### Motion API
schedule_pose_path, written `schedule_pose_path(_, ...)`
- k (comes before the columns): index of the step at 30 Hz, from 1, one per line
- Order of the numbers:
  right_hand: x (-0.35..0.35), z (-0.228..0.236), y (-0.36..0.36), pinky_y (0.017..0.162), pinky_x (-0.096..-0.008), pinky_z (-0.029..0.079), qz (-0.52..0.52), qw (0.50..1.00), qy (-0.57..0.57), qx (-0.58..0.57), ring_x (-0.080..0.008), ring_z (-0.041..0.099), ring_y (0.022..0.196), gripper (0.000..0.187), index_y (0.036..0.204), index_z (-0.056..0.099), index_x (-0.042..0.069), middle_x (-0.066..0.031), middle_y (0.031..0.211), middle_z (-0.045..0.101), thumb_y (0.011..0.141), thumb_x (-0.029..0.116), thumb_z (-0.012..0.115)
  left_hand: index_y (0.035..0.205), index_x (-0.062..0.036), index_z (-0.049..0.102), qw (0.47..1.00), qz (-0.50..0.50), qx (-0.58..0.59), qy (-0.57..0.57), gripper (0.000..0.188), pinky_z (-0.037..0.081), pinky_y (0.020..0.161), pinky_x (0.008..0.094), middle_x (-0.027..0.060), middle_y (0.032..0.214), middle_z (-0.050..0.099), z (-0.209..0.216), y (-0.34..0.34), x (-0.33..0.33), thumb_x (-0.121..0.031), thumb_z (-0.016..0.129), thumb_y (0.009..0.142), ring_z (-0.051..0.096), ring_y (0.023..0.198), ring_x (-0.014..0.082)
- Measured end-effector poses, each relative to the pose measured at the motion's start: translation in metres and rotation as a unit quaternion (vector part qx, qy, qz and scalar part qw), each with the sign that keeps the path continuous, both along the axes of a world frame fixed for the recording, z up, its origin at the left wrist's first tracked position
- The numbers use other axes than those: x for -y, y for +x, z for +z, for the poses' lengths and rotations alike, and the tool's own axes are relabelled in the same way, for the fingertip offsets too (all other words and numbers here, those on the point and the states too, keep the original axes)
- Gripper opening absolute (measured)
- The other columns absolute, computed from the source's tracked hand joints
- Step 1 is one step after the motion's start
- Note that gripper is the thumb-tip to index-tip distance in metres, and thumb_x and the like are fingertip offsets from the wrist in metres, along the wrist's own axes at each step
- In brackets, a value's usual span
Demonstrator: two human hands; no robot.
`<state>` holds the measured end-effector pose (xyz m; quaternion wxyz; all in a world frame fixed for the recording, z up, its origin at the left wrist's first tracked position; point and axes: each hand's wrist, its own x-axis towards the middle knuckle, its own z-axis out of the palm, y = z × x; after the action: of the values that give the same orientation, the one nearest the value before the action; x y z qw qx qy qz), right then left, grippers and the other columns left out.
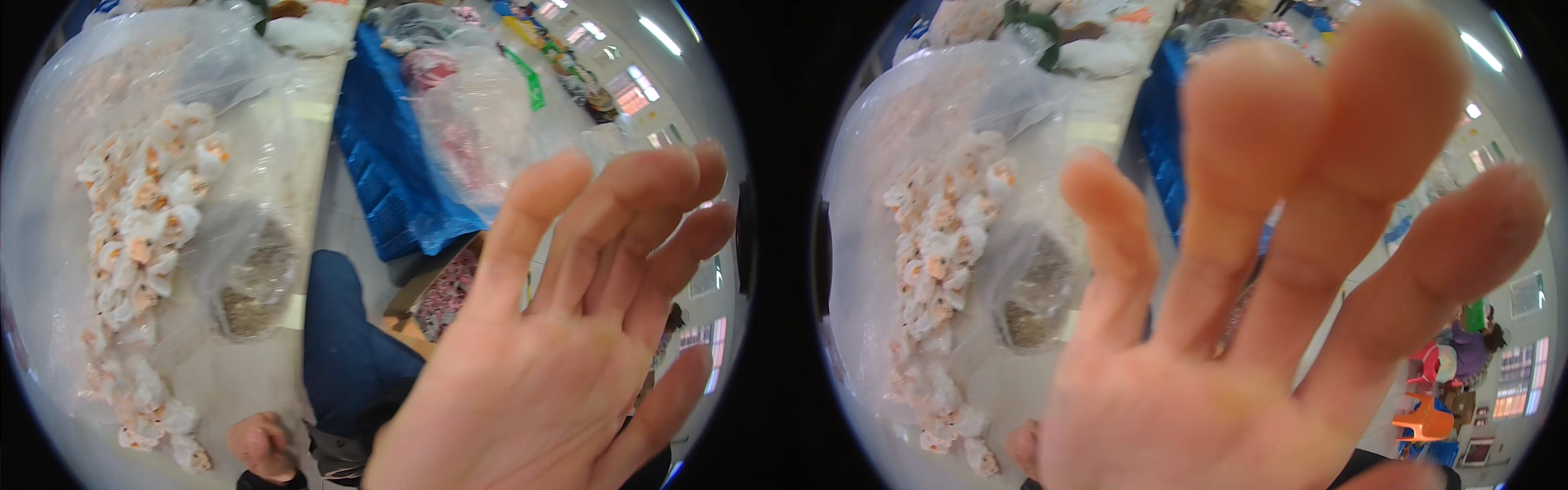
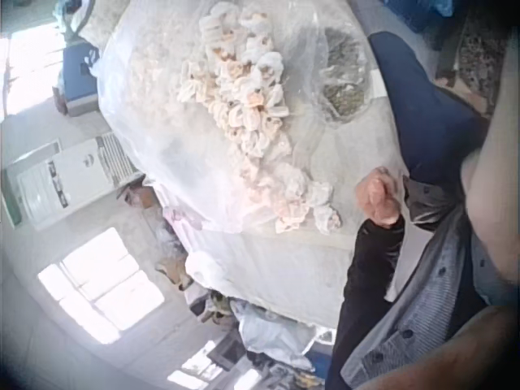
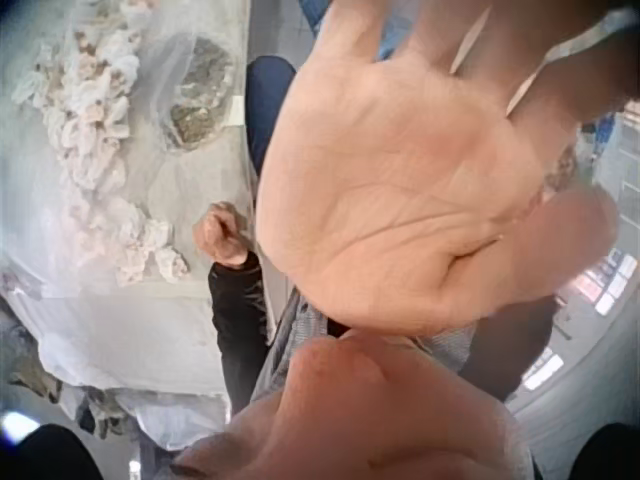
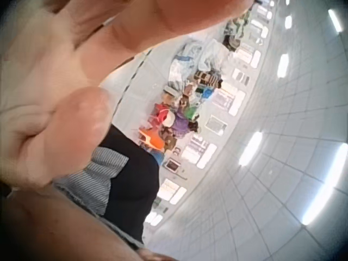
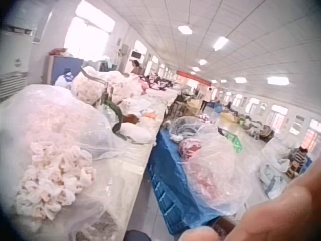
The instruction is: The person repeatedly picks small white fluffy items from a plastic bag and attaches small dark components to them by hand. The finished items are placed on a table. The process is repetitive and continues throughout the clip.
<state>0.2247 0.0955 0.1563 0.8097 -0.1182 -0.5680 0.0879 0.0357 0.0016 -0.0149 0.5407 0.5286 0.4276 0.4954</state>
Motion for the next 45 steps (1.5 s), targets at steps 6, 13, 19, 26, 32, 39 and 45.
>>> schedule_pose_path(6, 0.034, 0.006, 0.023, 0.077, -0.0451, 0.056, 0.023, 0.998, 0.050, 0.036, -0.0291, 0.063, 0.081, 0.039, 0.125, 0.053, 0.004, -0.0183, 0.102, 0.060, 0.105, 0.038, 0.051, 0.067, -0.0036, 0.053, 0.994, 0.016, 0.064, -0.088, 0.055, 0.035, 0.054, 0.0317, 0.0073, 0.061, 0.050, -0.030, -0.012, 0.018, -0.039, 0.046, 0.108, 0.045, 0.053, 0.0168)
schedule_pose_path(13, 0.059, 0.007, 0.041, 0.078, -0.0440, 0.055, -0.004, 0.998, 0.052, 0.027, -0.0271, 0.062, 0.081, 0.036, 0.123, 0.055, 0.007, -0.0149, 0.101, 0.060, 0.106, 0.039, 0.052, 0.062, -0.0084, 0.048, 1.000, 0.000, 0.025, -0.017, 0.052, 0.031, 0.052, 0.0301, 0.0029, 0.061, 0.050, -0.021, -0.006, 0.004, -0.037, 0.048, 0.106, 0.041, 0.053, 0.0126)
schedule_pose_path(19, 0.067, -0.005, 0.047, 0.079, -0.0431, 0.055, -0.009, 0.999, 0.050, -0.002, -0.0253, 0.062, 0.081, 0.034, 0.122, 0.057, 0.010, -0.0120, 0.100, 0.059, 0.106, 0.039, 0.053, 0.065, -0.0039, 0.047, 0.993, -0.043, 0.097, -0.045, 0.054, 0.035, 0.054, 0.0323, 0.0027, 0.061, 0.051, -0.023, -0.005, 0.001, -0.038, 0.050, 0.107, 0.045, 0.055, 0.0167)
schedule_pose_path(26, 0.059, -0.006, 0.019, 0.079, -0.0421, 0.054, 0.023, 0.998, 0.050, -0.020, -0.0233, 0.061, 0.081, 0.031, 0.120, 0.060, 0.013, -0.0087, 0.098, 0.059, 0.107, 0.040, 0.055, 0.067, -0.0074, 0.052, 0.998, 0.015, -0.050, -0.036, 0.058, 0.031, 0.056, 0.0332, 0.0026, 0.060, 0.050, -0.002, -0.011, 0.012, -0.042, 0.038, 0.111, 0.039, 0.056, 0.0140)
schedule_pose_path(32, 0.062, -0.006, 0.002, 0.080, -0.0412, 0.053, 0.033, 0.994, 0.049, -0.087, -0.0216, 0.061, 0.081, 0.028, 0.119, 0.062, 0.016, -0.0058, 0.097, 0.059, 0.107, 0.041, 0.056, 0.066, -0.0049, 0.050, 0.998, 0.030, -0.047, -0.029, 0.059, 0.033, 0.057, 0.0318, 0.0060, 0.062, 0.051, 0.001, 0.003, 0.008, -0.042, 0.038, 0.110, 0.041, 0.056, 0.0149)
schedule_pose_path(39, 0.051, -0.021, -0.028, 0.081, -0.0401, 0.052, 0.083, 0.979, 0.048, -0.181, -0.0196, 0.060, 0.081, 0.026, 0.117, 0.064, 0.019, -0.0025, 0.095, 0.059, 0.108, 0.042, 0.057, 0.072, -0.0015, 0.057, 0.996, 0.015, 0.036, -0.076, 0.055, 0.035, 0.058, 0.0302, 0.0083, 0.069, 0.054, -0.029, -0.016, 0.018, -0.040, 0.045, 0.108, 0.045, 0.059, 0.0141)
schedule_pose_path(45, 0.048, -0.032, -0.048, 0.069, -0.0367, 0.050, 0.093, 0.982, 0.009, -0.167, -0.0212, 0.059, 0.073, 0.027, 0.125, 0.057, 0.017, -0.0065, 0.093, 0.061, 0.107, 0.037, 0.057, 0.073, -0.0009, 0.060, 1.000, -0.009, -0.018, -0.010, 0.057, 0.029, 0.056, 0.0320, 0.0053, 0.064, 0.051, -0.029, -0.004, 0.012, -0.043, 0.045, 0.107, 0.040, 0.057, 0.0128)
